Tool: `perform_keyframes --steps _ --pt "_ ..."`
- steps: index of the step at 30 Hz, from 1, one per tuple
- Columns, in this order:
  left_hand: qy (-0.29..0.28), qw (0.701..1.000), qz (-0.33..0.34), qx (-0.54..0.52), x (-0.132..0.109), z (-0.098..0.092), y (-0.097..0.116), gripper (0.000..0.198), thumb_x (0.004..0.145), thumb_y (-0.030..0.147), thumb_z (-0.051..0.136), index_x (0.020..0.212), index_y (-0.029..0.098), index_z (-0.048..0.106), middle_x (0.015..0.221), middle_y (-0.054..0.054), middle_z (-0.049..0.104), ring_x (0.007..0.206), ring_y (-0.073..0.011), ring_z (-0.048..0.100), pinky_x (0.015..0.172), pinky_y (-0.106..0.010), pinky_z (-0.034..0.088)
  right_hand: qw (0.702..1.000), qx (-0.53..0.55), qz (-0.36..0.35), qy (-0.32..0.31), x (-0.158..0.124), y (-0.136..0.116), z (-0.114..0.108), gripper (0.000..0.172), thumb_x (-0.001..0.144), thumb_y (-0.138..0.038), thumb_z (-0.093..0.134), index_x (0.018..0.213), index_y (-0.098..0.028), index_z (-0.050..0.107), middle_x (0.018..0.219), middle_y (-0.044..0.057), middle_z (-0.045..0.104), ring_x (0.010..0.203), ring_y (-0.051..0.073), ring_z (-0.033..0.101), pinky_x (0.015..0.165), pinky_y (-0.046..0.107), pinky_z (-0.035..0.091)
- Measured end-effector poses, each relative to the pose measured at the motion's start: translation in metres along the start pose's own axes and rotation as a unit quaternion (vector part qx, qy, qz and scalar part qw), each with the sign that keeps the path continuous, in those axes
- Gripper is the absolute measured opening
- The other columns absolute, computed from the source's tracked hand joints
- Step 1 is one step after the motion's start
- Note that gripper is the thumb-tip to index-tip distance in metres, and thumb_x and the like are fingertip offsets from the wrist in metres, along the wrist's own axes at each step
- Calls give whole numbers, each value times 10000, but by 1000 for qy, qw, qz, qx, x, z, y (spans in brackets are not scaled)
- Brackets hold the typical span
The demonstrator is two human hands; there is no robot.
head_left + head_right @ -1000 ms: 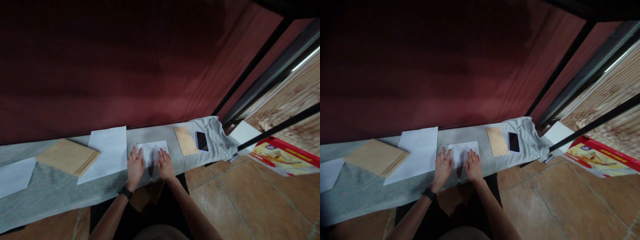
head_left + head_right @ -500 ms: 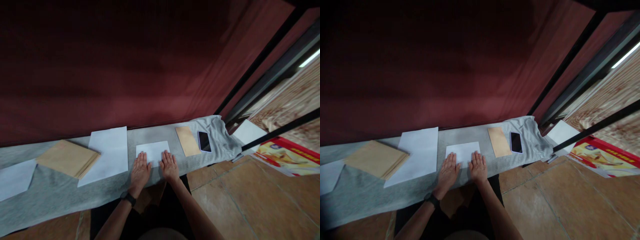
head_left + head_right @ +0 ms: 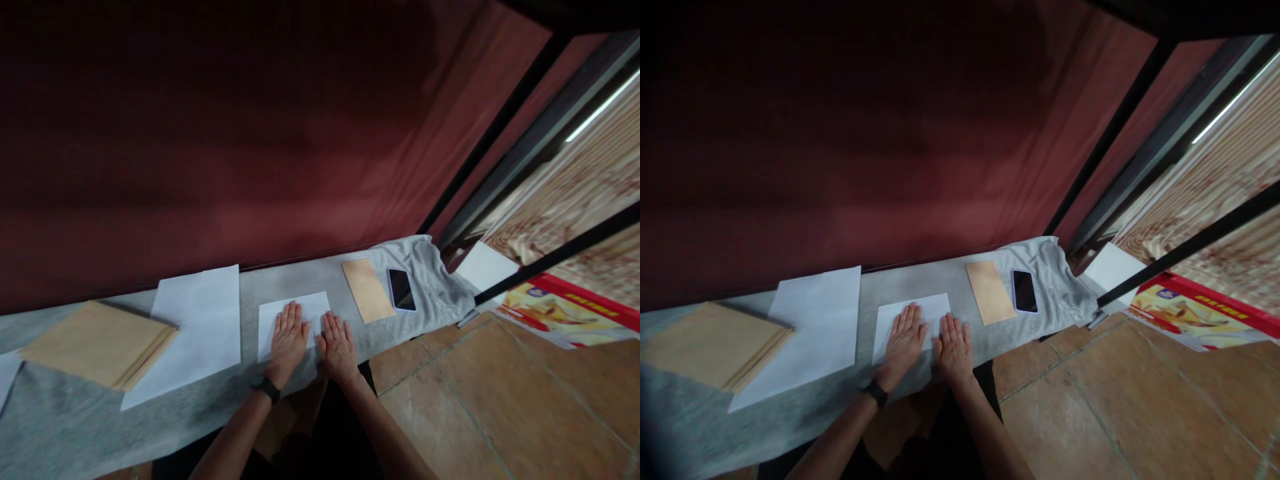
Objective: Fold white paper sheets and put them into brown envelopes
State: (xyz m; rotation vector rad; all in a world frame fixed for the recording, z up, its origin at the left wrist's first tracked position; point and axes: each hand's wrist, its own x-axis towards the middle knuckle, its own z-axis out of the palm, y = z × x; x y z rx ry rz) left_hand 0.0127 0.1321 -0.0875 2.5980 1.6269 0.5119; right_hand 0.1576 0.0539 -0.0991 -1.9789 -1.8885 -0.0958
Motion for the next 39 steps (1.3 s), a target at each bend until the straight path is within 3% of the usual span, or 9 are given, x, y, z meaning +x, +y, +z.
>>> perform_keyframes --steps 5,9,13,20,24,27,31,35,39 --pt "-10 1000 -3 9 2 9 -13 591 973 277 325 1527 74 359 1601 -176 354 1520 -280 249 1224 -515 244 997 39 32 -50 24 -21 -8 497 1053 -354 361 1479 -129 485 1528 137 470 1449 304 383 1215 522 193" --pt "-42 999 9 14 2 8 -17 608 922 202 377 1523 109 386 1617 -155 332 1529 -280 221 1230 -508 228 994 64 -27 -80 64 -45 0 485 1073 -374 320 1520 -215 426 1548 83 457 1457 241 375 1214 480 220" --pt "-39 999 -15 14 6 7 -22 580 951 190 302 1510 65 393 1589 -165 383 1514 -255 268 1229 -476 243 995 49 -41 -81 84 -36 13 477 1069 -370 351 1514 -220 431 1552 91 448 1452 242 381 1207 492 224" --pt "12 997 -79 9 5 9 -30 602 980 301 305 1513 28 367 1587 -193 369 1512 -276 271 1230 -489 238 998 12 10 -62 75 7 17 543 1068 -405 347 1545 -146 368 1587 120 374 1464 280 353 1206 494 212" --pt "35 993 -112 -1 0 8 -37 616 974 312 311 1533 54 339 1592 -186 361 1519 -277 253 1226 -511 243 998 8 17 -56 71 15 17 564 1066 -417 345 1553 -133 349 1582 137 377 1471 287 342 1206 508 202" --pt "51 991 -126 1 -3 4 -38 627 982 326 293 1515 0 348 1584 -230 351 1513 -306 262 1223 -523 245 999 7 13 -49 70 16 18 568 1068 -415 334 1554 -122 343 1583 141 374 1475 295 332 1207 518 190" --pt "69 991 -115 0 -8 0 -22 625 995 341 289 1521 6 337 1584 -229 353 1524 -310 227 1232 -548 210 999 10 8 -41 70 16 20 567 1066 -404 329 1556 -119 338 1585 149 369 1474 303 329 1201 533 195" --pt "42 997 -66 -19 -19 3 0 607 999 335 307 1545 70 313 1599 -179 356 1522 -275 243 1237 -515 224 999 9 13 -42 70 15 20 568 1062 -409 336 1556 -127 341 1592 136 361 1467 304 338 1200 530 194" --pt "36 995 -89 -11 -31 1 -2 629 1000 362 321 1538 36 313 1595 -216 342 1516 -303 253 1227 -518 241 999 4 14 -45 70 15 19 563 1066 -399 326 1554 -118 343 1592 131 361 1469 301 334 1203 520 187"
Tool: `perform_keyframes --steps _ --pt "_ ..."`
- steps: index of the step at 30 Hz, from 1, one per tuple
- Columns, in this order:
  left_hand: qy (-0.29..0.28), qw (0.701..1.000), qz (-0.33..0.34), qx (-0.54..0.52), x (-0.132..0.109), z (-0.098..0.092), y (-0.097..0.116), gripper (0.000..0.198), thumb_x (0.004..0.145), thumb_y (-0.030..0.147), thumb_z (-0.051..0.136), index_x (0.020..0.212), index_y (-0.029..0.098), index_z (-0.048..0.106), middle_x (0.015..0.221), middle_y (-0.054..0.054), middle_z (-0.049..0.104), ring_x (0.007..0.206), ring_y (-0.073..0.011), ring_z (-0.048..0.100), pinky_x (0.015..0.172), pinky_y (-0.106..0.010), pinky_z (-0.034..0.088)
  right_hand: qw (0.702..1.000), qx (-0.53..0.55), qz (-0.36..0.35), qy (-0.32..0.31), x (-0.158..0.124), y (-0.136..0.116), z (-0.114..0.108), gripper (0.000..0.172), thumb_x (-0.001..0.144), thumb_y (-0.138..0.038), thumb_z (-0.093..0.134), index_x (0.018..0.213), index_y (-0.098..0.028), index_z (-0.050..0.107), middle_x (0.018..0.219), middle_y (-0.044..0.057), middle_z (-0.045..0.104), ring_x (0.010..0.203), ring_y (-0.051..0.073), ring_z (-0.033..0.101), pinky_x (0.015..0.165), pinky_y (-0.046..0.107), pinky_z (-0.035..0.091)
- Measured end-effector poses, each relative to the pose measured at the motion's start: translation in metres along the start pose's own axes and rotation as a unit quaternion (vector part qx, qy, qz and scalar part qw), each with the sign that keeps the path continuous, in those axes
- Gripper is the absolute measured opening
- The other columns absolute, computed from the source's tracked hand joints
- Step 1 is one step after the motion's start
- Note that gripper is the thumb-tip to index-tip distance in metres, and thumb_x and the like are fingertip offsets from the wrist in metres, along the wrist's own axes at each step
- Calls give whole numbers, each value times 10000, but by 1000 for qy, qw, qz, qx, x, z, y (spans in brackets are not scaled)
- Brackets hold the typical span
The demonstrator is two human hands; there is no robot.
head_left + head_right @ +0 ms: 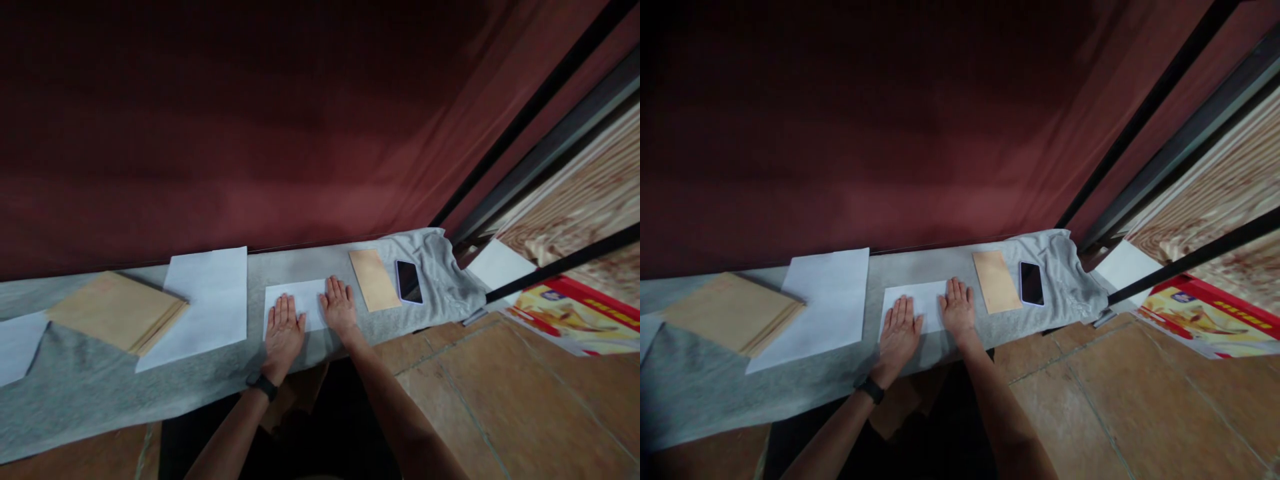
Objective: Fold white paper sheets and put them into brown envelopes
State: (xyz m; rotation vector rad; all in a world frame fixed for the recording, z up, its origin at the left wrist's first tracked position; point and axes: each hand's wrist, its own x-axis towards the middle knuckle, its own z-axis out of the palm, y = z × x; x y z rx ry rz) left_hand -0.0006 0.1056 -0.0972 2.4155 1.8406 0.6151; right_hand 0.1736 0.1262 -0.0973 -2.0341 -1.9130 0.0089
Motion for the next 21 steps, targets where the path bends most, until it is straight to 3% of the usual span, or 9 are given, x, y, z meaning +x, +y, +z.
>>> perform_keyframes --steps 5,9,16,21 --pt "8 1000 -18 14 -5 -6 -16 636 1003 377 304 1532 26 323 1596 -225 333 1512 -311 264 1219 -521 257 1000 -1 -5 3 0 0 -3 561 1065 -389 337 1550 -108 346 1576 159 383 1461 303 348 1193 527 202" --pt "3 999 -26 19 -5 -7 -16 638 994 375 325 1539 44 317 1602 -206 333 1512 -303 265 1221 -510 257 1000 -2 2 18 -7 -9 -6 562 1067 -369 320 1547 -77 338 1580 179 366 1473 299 332 1197 524 206" --pt "-17 999 -28 37 -5 -9 -14 628 990 342 324 1536 33 315 1616 -206 301 1530 -287 213 1230 -492 228 993 43 -104 -15 -57 -53 -3 526 1072 -399 310 1537 -166 385 1592 95 375 1464 238 362 1213 446 224" --pt "-27 998 -36 39 -5 -10 -13 641 1000 373 313 1537 23 307 1616 -221 287 1527 -297 218 1232 -492 211 997 25 -78 -4 -77 -43 -7 551 1065 -411 352 1548 -146 357 1584 119 383 1458 251 372 1215 463 213"
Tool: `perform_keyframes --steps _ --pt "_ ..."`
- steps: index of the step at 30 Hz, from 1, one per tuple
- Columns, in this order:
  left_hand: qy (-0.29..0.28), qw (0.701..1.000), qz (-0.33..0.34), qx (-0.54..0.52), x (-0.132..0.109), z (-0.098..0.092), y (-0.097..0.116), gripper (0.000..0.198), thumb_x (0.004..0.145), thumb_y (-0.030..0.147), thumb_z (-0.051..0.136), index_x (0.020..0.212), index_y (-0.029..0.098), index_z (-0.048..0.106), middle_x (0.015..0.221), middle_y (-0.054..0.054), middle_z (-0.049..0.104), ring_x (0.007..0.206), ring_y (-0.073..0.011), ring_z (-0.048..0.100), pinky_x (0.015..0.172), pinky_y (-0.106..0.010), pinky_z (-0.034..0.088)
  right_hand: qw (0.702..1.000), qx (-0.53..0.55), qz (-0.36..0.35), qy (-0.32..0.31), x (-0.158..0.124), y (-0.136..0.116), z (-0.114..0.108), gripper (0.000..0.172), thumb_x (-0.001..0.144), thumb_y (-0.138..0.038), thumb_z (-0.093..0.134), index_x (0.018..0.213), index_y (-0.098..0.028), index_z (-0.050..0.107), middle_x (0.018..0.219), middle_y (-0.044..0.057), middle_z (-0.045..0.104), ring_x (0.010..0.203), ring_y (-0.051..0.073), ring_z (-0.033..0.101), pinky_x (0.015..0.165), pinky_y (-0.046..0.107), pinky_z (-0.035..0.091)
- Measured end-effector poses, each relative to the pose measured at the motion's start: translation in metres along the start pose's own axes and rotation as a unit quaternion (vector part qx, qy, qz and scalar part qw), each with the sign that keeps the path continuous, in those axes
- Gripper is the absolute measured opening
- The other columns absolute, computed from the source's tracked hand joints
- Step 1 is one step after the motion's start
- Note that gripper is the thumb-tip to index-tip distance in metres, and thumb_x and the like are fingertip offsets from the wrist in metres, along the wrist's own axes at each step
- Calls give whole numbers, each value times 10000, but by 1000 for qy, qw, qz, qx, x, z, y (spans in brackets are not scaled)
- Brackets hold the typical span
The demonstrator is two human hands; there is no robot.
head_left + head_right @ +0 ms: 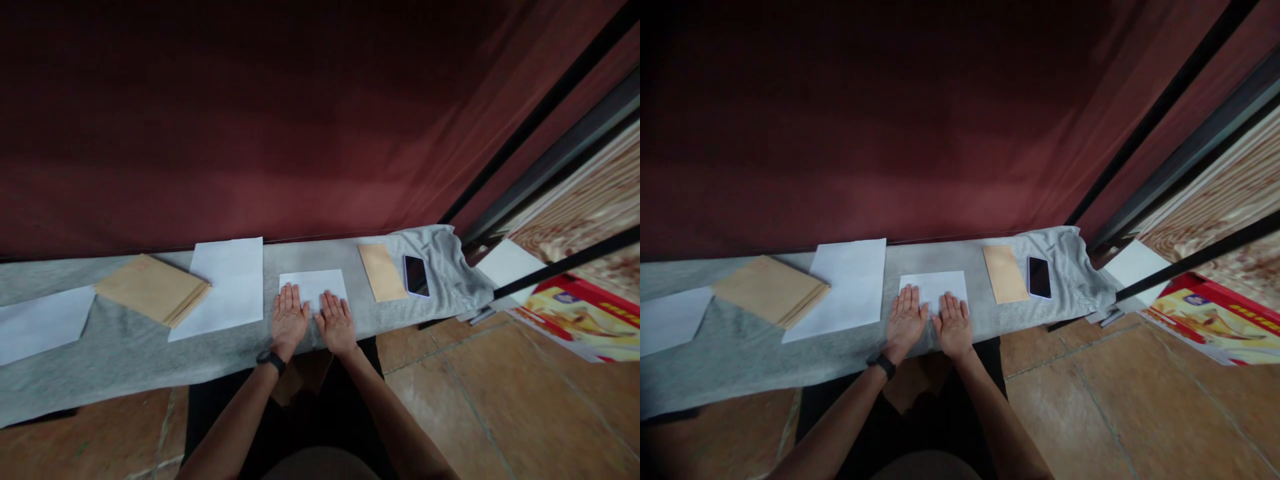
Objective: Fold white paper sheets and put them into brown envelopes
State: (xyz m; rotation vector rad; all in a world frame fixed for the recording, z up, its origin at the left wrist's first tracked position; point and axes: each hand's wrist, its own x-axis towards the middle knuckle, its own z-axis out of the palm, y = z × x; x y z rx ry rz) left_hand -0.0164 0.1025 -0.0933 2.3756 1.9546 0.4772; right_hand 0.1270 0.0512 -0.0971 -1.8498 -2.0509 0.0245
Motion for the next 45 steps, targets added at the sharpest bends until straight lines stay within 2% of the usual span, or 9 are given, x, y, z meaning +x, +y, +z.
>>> perform_keyframes --steps 8,16,20,25,28,38,45 --pt "27 999 -11 -23 -9 -1 -5 641 1004 402 336 1542 56 316 1612 -195 313 1522 -295 236 1227 -500 240 999 -37 32 20 -15 34 -11 560 1066 -401 350 1547 -114 356 1572 143 393 1455 281 372 1213 493 191" --pt "63 998 8 -19 -32 -10 -20 620 1010 361 297 1509 -1 358 1554 -241 400 1487 -334 317 1202 -543 288 996 -63 42 41 -23 42 -12 562 1059 -394 387 1544 -112 359 1562 152 411 1441 297 393 1202 504 203" --pt "61 997 34 -13 -43 -17 -5 614 1010 353 310 1533 32 325 1588 -213 349 1512 -323 257 1224 -563 234 996 -62 41 51 -23 41 -11 563 1056 -391 393 1552 -128 348 1551 155 428 1435 295 403 1196 506 211" --pt "-4 992 129 -9 -55 -15 28 607 1018 374 302 1546 73 308 1604 -155 344 1519 -257 251 1242 -499 235 996 -58 46 49 -22 40 -12 556 1053 -386 394 1543 -124 364 1549 151 435 1438 292 396 1199 502 196" --pt "-14 992 123 5 -58 -12 35 642 1016 430 321 1518 31 352 1594 -192 348 1510 -282 271 1235 -484 255 996 -57 45 51 -22 40 -12 559 1052 -390 395 1541 -121 367 1553 149 432 1436 291 396 1201 496 187" --pt "13 996 82 13 -64 -20 -3 710 1010 499 306 1511 -2 343 1574 -242 357 1492 -312 312 1205 -499 307 996 -50 39 66 -22 40 -13 567 1049 -390 397 1543 -113 362 1544 164 441 1421 303 414 1190 506 209" --pt "35 998 54 4 -63 -26 -13 648 1017 426 285 1480 -12 399 1512 -260 452 1460 -337 371 1205 -538 287 996 -53 30 67 -22 40 -14 564 1056 -396 377 1545 -117 358 1541 162 447 1419 303 416 1187 508 217"
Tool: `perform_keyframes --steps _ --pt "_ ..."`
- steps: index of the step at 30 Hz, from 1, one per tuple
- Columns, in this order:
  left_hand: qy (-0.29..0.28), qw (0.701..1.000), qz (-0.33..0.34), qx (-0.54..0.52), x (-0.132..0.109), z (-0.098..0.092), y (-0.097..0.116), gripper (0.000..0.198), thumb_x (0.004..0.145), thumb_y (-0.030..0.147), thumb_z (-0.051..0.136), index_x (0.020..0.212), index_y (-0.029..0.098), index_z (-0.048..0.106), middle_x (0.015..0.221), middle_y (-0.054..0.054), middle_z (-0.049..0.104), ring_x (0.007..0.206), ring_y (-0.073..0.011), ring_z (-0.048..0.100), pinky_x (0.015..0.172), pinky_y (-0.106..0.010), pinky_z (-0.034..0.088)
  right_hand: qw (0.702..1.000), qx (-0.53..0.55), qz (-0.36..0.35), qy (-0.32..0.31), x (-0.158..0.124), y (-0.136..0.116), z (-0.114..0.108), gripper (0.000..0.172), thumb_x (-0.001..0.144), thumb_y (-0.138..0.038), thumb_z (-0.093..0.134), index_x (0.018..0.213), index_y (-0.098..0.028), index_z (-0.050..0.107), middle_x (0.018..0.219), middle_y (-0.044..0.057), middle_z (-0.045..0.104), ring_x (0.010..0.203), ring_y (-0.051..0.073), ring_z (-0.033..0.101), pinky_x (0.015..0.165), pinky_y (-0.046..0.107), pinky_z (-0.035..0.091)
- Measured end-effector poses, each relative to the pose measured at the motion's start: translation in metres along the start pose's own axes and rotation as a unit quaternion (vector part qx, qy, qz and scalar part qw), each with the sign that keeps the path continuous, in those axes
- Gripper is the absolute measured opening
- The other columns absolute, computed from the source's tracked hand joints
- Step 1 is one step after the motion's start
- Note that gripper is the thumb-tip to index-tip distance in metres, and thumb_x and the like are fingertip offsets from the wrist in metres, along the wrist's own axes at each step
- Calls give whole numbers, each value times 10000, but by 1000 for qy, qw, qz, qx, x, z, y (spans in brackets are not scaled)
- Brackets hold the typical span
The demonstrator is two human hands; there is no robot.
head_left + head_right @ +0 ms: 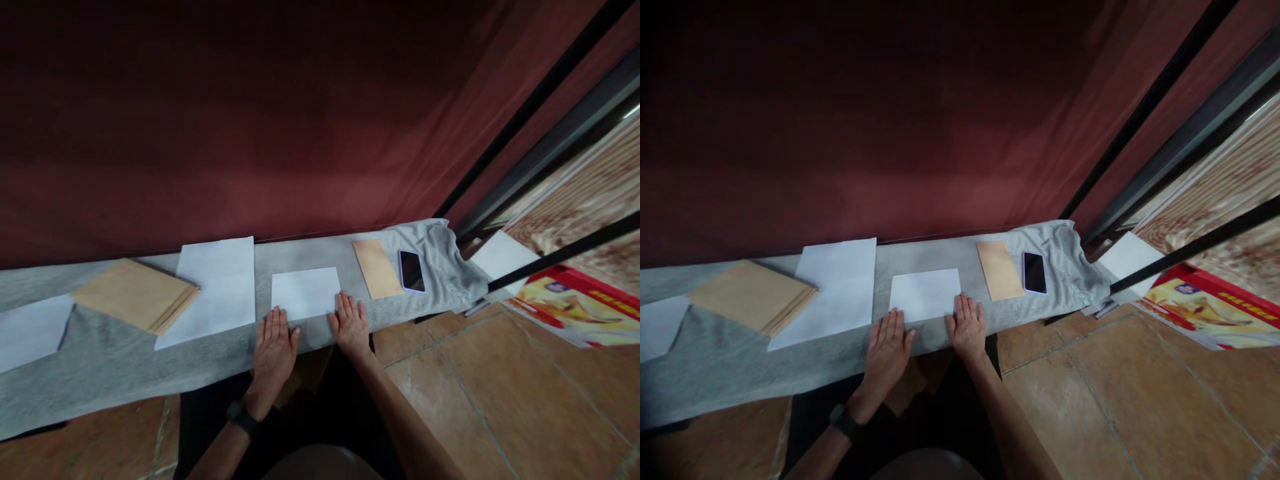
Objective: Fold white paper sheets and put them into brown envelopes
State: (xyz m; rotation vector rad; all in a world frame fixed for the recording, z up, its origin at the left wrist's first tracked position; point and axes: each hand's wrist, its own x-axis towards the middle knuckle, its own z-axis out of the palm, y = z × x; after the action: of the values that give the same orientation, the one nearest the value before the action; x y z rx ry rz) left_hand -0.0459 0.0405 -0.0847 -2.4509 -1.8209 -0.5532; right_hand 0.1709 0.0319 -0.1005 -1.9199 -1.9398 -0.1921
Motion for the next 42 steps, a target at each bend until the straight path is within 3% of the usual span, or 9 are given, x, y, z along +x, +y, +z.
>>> perform_keyframes --steps 5,12,16,19,23,27,30,36,42 --pt "-16 999 41 -19 32 2 15 598 1022 368 268 1490 21 401 1534 -217 446 1473 -298 357 1211 -500 299 1000 -1 1 -2 0 0 2 566 1053 -394 378 1549 -121 351 1548 156 438 1429 297 405 1194 512 206" --pt "-52 997 50 -18 81 30 22 620 1015 373 282 1528 27 319 1601 -192 342 1515 -264 262 1234 -464 252 1000 -9 7 -12 -1 -2 -1 555 1048 -381 407 1542 -130 370 1535 153 456 1424 283 418 1202 500 210" --pt "-42 998 48 -11 84 40 14 623 1010 370 278 1543 49 297 1608 -183 331 1523 -265 239 1238 -491 223 999 5 30 -31 5 -4 -6 508 1055 -359 387 1507 -133 436 1527 145 469 1424 286 420 1201 506 222" --pt "-38 998 50 -16 83 40 13 618 1001 351 292 1540 51 310 1607 -190 328 1522 -274 244 1233 -508 226 997 28 54 -42 26 -13 -7 489 1061 -344 346 1489 -142 471 1533 135 465 1442 287 397 1202 520 224" --pt "-49 997 54 -18 83 37 13 606 970 269 321 1544 77 321 1616 -188 313 1522 -281 245 1224 -530 233 994 79 -10 -80 67 -33 1 484 1071 -329 311 1515 -181 434 1566 98 426 1461 234 369 1195 449 274" --pt "-66 995 71 -7 84 36 11 611 925 168 340 1530 81 357 1613 -188 327 1525 -279 236 1223 -527 238 989 69 -72 -106 92 -46 13 423 1073 -292 332 1439 -225 532 1549 76 458 1466 254 354 1200 513 240" --pt "-68 995 68 -5 84 36 12 580 939 183 329 1506 85 404 1603 -181 352 1520 -282 249 1218 -536 249 989 54 -89 -110 96 -43 18 409 1064 -297 379 1443 -251 524 1568 67 430 1477 268 329 1194 539 235" --pt "-51 998 41 -12 85 38 13 578 977 251 301 1525 76 362 1606 -173 347 1511 -273 276 1224 -501 246 996 36 -5 -84 96 -29 23 471 1068 -352 368 1517 -220 425 1568 91 425 1459 270 359 1193 509 239" --pt "-60 998 26 -24 100 44 22 575 991 268 264 1512 52 376 1592 -181 363 1517 -278 257 1211 -511 264 996 33 2 -77 96 -26 27 483 1059 -354 386 1518 -208 426 1580 103 403 1458 289 354 1188 517 228"
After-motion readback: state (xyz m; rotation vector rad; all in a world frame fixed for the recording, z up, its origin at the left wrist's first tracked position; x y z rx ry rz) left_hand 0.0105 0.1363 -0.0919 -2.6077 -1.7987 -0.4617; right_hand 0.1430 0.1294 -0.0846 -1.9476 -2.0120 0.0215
